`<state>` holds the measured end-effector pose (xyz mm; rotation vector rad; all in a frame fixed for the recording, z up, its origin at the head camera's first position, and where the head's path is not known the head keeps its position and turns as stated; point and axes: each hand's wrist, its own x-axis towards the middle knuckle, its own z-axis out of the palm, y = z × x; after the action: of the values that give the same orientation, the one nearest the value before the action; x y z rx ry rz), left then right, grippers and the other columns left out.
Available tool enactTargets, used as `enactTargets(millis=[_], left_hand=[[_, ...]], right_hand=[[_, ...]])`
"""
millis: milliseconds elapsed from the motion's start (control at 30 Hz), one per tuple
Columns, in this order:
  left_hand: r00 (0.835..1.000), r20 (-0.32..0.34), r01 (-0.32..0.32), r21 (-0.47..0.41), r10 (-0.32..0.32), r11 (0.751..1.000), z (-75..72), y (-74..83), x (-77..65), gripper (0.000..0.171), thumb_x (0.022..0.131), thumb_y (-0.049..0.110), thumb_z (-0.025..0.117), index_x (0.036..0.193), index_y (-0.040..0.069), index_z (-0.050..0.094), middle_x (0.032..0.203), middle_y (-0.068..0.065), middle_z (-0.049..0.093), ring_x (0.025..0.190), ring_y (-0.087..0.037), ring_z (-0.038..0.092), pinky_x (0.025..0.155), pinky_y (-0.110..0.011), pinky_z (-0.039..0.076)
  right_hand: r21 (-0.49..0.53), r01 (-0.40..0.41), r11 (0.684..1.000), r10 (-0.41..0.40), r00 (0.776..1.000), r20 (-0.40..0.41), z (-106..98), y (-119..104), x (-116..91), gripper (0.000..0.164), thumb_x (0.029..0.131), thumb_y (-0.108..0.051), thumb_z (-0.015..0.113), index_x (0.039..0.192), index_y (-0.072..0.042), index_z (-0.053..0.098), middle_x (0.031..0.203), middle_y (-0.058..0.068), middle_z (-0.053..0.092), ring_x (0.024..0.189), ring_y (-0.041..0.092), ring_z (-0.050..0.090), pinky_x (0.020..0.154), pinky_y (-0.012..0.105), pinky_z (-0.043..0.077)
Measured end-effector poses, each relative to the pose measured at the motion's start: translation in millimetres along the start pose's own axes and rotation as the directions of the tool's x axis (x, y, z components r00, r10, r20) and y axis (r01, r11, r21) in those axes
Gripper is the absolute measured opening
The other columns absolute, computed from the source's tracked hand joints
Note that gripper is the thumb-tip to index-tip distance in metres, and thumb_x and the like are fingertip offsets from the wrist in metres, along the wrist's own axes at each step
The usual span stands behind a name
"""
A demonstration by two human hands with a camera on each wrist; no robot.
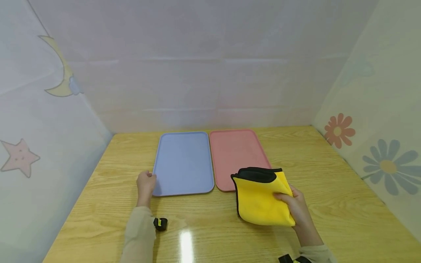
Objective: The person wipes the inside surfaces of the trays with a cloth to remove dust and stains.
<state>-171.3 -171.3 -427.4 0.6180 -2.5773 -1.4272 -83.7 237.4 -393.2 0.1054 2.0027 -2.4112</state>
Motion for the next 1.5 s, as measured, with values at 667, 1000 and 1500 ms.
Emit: enactTargets(millis=[667,1000,1500], left_hand=[[0.881,0.409,-0.016,-0.479,0.24,0.877,86.6,52.9,-81.0,0.032,0.091,0.0,0.046,0.111,-0.025,0.046,0.097,-0.035,0.058,0.077,-0.029,0.065,0.071,-0.037,0.054],[0.852,0.476,-0.123,-0.221,0.217,0.967,118.3,55.7,-90.8,0.031,0.093,0.006,0.046,0.071,-0.012,0.058,0.055,-0.017,0.059,0.04,-0.021,0.058,0.042,-0.03,0.05],[0.872,0.404,-0.316,0.032,0.277,0.948,144.4,68.6,-82.6,0.036,0.091,0.005,0.05,0.055,-0.003,0.051,0.042,-0.013,0.053,0.034,-0.021,0.055,0.038,-0.024,0.045]], right_hand=[[0.085,0.024,0.996,-0.023,1.0,-0.015,-9,-2,-4,0.037,0.084,0.011,0.052,0.091,-0.022,0.067,0.084,-0.003,0.062,0.071,0.011,0.063,0.059,0.025,0.053],[0.072,-0.016,0.997,0.019,0.999,-0.041,-6,2,-4,0.036,0.083,0.011,0.053,0.086,-0.022,0.068,0.081,-0.003,0.062,0.068,0.01,0.063,0.058,0.025,0.053],[0.085,-0.011,0.996,0.011,1.0,-0.006,-8,6,-5,0.037,0.083,0.012,0.052,0.088,-0.022,0.067,0.081,-0.003,0.063,0.068,0.011,0.063,0.057,0.025,0.053]])
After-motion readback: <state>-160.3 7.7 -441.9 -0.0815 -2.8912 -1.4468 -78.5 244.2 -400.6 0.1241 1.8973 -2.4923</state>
